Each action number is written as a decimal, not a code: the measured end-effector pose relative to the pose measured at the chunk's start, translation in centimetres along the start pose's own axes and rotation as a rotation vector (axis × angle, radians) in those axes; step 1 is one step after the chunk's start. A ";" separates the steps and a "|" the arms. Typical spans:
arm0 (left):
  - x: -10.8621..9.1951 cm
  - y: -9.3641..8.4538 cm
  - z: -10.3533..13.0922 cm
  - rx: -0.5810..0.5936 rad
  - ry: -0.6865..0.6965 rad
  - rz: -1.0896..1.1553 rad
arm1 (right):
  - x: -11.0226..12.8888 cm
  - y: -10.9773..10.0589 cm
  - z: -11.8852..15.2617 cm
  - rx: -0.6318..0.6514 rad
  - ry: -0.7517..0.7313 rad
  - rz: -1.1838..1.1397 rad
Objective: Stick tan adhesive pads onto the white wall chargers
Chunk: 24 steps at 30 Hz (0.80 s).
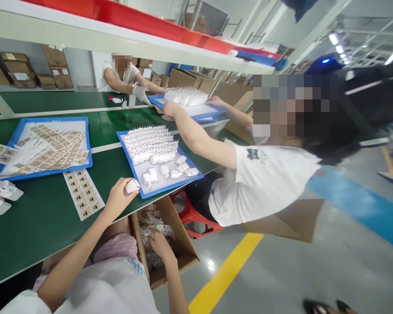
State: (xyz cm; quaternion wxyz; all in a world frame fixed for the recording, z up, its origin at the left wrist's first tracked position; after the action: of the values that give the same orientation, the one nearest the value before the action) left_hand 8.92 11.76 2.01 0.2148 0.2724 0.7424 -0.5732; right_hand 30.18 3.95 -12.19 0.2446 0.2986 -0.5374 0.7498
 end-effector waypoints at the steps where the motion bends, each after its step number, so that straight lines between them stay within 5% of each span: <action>1: -0.2 0.7 -1.2 -0.005 -0.014 -0.036 | 0.2 -0.5 -0.7 -0.007 -0.032 -0.031; 7: -1.5 4.2 -7.8 0.003 -0.102 -0.225 | 2.0 -3.5 -2.6 -0.118 -0.217 -0.086; 14: -2.4 5.4 -9.6 0.045 -0.099 -0.335 | 1.4 -2.1 0.2 -0.194 -0.339 -0.130; 19: -2.3 3.3 -5.0 0.076 0.002 -0.264 | 2.4 -2.0 1.7 -0.145 -0.417 -0.182; 24: 2.1 -3.2 4.8 0.035 0.041 -0.198 | 9.2 -2.0 1.7 -0.172 -0.595 -0.232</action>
State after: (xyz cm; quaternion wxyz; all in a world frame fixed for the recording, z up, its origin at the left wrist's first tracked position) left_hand 5.26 6.86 1.84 0.1370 0.2130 0.7597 -0.5989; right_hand 25.38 3.38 -3.92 0.1852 0.5420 -0.6091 0.5486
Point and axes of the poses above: each hand's wrist, its own z-axis away from the middle knuckle, its own y-axis out of the palm, x = y × z, the point moved 2 cm from there along -z, towards the middle knuckle, and after that the axes turned 9 degrees about -z, right-handed, at the moved point
